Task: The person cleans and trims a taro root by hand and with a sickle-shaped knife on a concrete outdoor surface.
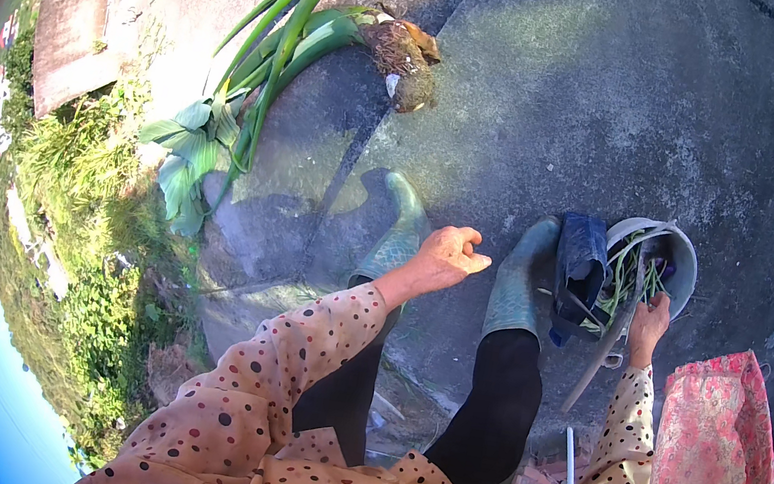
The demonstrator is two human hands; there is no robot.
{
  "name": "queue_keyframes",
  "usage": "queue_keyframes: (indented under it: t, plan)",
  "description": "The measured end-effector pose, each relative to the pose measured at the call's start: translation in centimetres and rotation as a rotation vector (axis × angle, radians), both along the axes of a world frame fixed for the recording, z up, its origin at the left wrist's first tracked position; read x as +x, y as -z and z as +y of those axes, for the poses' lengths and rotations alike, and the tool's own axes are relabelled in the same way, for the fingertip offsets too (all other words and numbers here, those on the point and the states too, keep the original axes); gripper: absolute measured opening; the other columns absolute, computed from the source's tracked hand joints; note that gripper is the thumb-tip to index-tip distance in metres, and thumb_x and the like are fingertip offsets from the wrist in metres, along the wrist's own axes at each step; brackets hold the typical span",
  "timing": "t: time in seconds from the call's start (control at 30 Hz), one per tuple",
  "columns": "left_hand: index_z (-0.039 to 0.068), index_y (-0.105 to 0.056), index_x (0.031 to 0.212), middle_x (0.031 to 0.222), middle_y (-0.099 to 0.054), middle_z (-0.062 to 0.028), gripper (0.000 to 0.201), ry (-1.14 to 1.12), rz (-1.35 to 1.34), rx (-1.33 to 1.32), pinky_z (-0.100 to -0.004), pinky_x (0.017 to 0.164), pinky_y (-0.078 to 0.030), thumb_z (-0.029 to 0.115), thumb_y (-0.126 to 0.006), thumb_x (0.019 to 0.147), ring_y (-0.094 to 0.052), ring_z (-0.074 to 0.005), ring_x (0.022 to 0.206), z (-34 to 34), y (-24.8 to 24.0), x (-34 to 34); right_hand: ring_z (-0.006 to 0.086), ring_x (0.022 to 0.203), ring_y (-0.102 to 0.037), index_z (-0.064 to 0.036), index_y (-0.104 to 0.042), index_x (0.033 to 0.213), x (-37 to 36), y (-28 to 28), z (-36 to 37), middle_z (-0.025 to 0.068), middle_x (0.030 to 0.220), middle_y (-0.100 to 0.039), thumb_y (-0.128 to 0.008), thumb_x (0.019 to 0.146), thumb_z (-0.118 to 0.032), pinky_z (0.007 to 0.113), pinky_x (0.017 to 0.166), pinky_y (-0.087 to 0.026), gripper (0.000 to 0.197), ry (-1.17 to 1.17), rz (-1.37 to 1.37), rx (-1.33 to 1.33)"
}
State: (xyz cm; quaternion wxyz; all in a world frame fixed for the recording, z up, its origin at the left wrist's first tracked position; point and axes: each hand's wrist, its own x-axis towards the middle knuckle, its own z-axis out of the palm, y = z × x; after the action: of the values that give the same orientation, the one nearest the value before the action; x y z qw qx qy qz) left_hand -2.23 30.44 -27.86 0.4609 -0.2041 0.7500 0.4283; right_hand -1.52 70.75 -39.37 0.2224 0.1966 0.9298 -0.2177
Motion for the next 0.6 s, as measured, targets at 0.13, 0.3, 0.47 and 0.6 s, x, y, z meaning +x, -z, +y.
queue_keyframes:
  t: [0.13, 0.3, 0.47, 0.6]
  plan:
    - [-0.008, -0.053, 0.106, 0.080, -0.063, -0.0107, 0.037, -0.329, -0.155, 0.301, -0.0262, 0.057, -0.046, 0.019, -0.060, 0.081, -0.059, -0.0123, 0.067, -1.5, -2.2, 0.2, 0.0224, 0.070, -0.060, 0.0035, -0.052, 0.098, -4.0, -6.8, -7.2, 0.0146, 0.079, -0.061, -0.055, 0.069, -0.006, 0.030, 0.066, -0.047, 0.031, -0.216, -0.147, -0.242]
    - [-0.008, -0.055, 0.103, 0.070, -0.061, -0.0083, 0.033, -0.422, -0.123, 0.263, -0.0263, 0.056, -0.046, 0.014, -0.058, 0.079, -0.058, -0.0126, 0.060, -8.2, -5.9, 1.3, 0.0199, 0.068, -0.060, 0.0028, -0.052, 0.102, -5.2, -14.0, -19.9, 0.0132, 0.080, -0.060, -0.058, 0.072, -0.008, 0.030, 0.065, -0.047, 0.032, -0.278, -0.160, -0.440]
    - [-0.005, -0.057, 0.102, 0.072, -0.061, -0.0083, 0.029, -0.574, -0.096, 0.166, -0.0258, 0.056, -0.046, 0.012, -0.059, 0.079, -0.058, -0.0128, 0.061, -19.1, -9.0, 3.9, 0.0288, 0.073, -0.060, 0.0028, -0.053, 0.101, -6.5, -17.7, -29.8, 0.0155, 0.084, -0.060, -0.057, 0.070, -0.008, 0.036, 0.066, -0.047, 0.033, -0.571, -0.216, -0.426]
    - [-0.001, -0.057, 0.101, 0.075, -0.061, -0.0087, 0.025, -0.811, 0.056, 0.064, -0.0254, 0.057, -0.048, 0.015, -0.060, 0.081, -0.059, -0.0125, 0.062, -27.2, -10.0, 6.9, 0.0265, 0.072, -0.059, 0.0033, -0.053, 0.101, -10.0, -18.9, -35.4, 0.0155, 0.083, -0.059, -0.058, 0.070, -0.007, 0.034, 0.066, -0.047, 0.033, -0.749, -0.151, -0.407]
